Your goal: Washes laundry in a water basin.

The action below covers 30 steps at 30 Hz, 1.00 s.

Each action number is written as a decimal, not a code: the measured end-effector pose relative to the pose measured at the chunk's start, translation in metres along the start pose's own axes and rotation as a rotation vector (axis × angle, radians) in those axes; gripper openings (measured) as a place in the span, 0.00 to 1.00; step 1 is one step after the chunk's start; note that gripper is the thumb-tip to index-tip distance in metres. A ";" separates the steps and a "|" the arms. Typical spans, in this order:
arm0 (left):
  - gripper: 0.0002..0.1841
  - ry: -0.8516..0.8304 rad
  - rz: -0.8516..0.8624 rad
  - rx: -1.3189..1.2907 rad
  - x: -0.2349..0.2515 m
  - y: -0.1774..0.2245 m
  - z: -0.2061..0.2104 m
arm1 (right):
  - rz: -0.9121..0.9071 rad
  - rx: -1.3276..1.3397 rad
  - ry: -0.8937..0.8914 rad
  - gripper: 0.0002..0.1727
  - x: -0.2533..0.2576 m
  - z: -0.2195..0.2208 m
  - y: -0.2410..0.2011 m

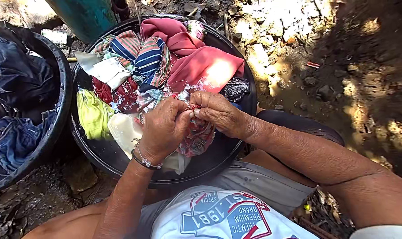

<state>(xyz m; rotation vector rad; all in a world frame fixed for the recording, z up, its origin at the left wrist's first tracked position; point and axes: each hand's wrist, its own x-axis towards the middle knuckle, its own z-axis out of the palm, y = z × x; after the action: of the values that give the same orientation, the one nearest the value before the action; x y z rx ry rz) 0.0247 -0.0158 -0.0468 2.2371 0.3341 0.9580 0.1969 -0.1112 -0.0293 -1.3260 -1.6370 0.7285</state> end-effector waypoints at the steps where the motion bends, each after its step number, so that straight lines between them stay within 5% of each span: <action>1: 0.07 0.019 0.006 0.005 0.000 0.001 0.001 | 0.009 0.028 0.012 0.11 0.001 0.000 0.000; 10: 0.10 0.000 -0.043 -0.258 -0.002 0.003 0.004 | 0.016 -0.011 0.080 0.12 0.003 -0.002 -0.001; 20: 0.07 0.047 -0.072 -0.082 -0.002 0.005 0.009 | 0.039 -0.103 0.040 0.12 0.002 -0.003 -0.005; 26: 0.13 0.045 -0.077 0.179 -0.001 0.010 0.013 | 0.016 -0.261 0.056 0.15 0.001 0.000 -0.005; 30: 0.11 0.104 -0.004 0.307 0.000 0.010 0.020 | 0.070 -0.123 0.103 0.16 0.002 -0.001 0.000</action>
<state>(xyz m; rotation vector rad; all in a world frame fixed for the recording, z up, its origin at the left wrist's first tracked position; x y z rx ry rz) 0.0389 -0.0330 -0.0507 2.4631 0.5652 1.0847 0.1971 -0.1093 -0.0280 -1.4899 -1.5805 0.5980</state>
